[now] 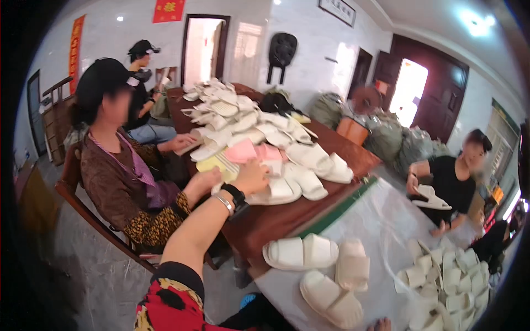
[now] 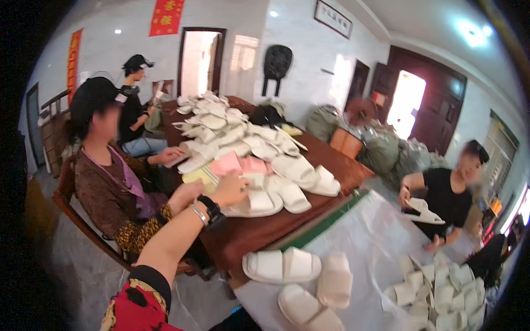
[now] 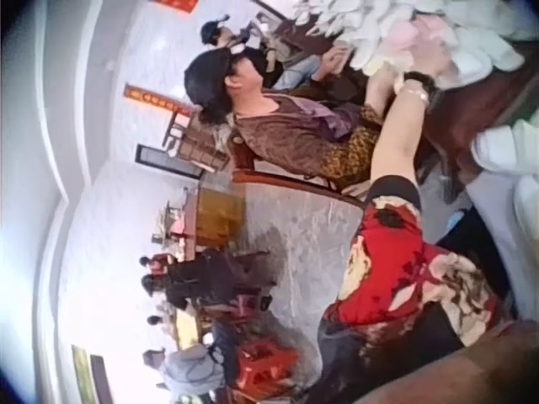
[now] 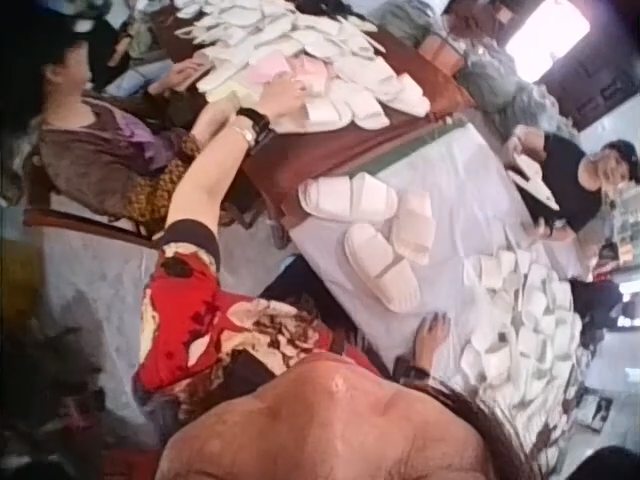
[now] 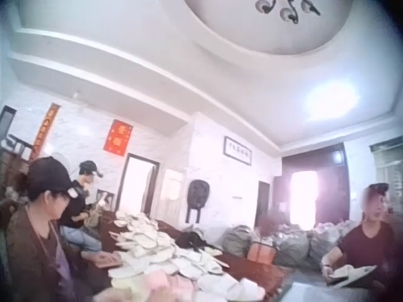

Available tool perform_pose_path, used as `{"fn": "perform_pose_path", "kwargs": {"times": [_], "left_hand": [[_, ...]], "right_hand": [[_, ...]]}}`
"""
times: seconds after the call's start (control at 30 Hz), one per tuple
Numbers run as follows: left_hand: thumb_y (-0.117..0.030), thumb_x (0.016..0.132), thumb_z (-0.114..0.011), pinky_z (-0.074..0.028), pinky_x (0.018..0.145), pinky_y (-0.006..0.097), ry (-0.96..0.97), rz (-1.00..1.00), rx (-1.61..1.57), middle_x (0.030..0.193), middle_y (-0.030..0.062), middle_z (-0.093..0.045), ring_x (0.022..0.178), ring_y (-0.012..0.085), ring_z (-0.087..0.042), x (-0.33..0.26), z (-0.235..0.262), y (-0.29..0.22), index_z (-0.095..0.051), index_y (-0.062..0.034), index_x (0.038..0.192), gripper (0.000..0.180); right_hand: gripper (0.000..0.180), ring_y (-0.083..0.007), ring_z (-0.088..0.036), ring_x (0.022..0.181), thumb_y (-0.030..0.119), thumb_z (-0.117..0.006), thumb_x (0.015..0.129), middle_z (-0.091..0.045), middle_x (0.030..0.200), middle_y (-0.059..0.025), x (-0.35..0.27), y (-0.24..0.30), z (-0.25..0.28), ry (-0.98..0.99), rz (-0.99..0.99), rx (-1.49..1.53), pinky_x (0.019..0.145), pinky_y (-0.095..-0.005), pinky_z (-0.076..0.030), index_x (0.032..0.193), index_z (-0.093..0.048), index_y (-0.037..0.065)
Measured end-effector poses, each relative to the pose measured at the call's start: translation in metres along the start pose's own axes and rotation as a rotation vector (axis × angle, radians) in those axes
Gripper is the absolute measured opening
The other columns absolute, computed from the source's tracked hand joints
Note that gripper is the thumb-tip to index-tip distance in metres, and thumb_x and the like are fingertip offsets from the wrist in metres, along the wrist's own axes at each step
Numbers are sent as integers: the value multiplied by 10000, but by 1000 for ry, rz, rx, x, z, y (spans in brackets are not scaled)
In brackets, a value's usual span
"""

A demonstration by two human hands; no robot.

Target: Inspecting and cleaning manufactured slippers at a workstation.

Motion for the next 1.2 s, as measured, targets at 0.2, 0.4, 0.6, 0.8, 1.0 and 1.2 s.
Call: {"fn": "perform_pose_path", "kwargs": {"times": [0.2, 0.4, 0.6, 0.8, 1.0, 1.2], "left_hand": [[-199, 816, -616, -448, 894, 464, -122, -191, -98, 1153, 139, -581, 1114, 313, -527, -46, -23, -62, -662, -106, 970, 186], [-240, 847, -607, -458, 865, 423, 159, -166, -381, 1080, 154, -612, 1026, 330, -566, -102, -59, -152, -656, -67, 998, 235], [-521, 874, -521, -270, 973, 675, 318, 106, -99, 1379, 178, -402, 1267, 382, -373, -139, -95, -192, -629, -84, 1124, 515], [-536, 805, -600, -326, 963, 629, 437, 134, -110, 1360, 193, -417, 1250, 403, -389, -152, -76, -199, -641, -134, 1100, 500], [-374, 778, -683, -388, 904, 562, -16, 9, -2, 1222, 177, -503, 1130, 364, -493, -170, -76, -196, -615, -72, 1037, 403], [-353, 751, -723, -388, 973, 473, 147, -320, -538, 1169, 233, -546, 1098, 409, -502, -207, -82, -233, -566, 0, 1122, 536]], "right_hand": [[514, -467, -349, 1274, 248, -657, 797, -408, 1348, -295, -17, -29, -23, 79, -117, 177, 1042, -568, -272, 1207, -509, -23], [532, -481, -353, 1259, 225, -686, 764, -404, 1345, -297, -42, 16, 39, 91, -208, -12, 1042, -545, -284, 1204, -508, -16], [561, -490, -311, 1289, 265, -714, 743, -384, 1362, -292, -68, 46, 61, 238, -109, 174, 1026, -597, -270, 1210, -518, 22], [518, -480, -310, 1301, 264, -717, 753, -393, 1370, -260, -57, 57, 71, 266, -154, 98, 1026, -648, -245, 1185, -542, 37], [484, -398, -423, 1239, 243, -736, 739, -495, 1282, -195, -24, 74, 91, 244, 0, 154, 995, -598, -334, 1149, -563, 53], [512, -375, -525, 1098, 225, -735, 740, -581, 1138, -188, -2, 103, 81, 161, 148, 301, 946, -493, -411, 1171, -546, 23]]}}
Point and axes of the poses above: each hand's wrist, its own x-axis towards the middle knuckle, its own z-axis out of the back of the hand, y = z × x, the point moved 1 cm from there along x, towards the middle knuckle
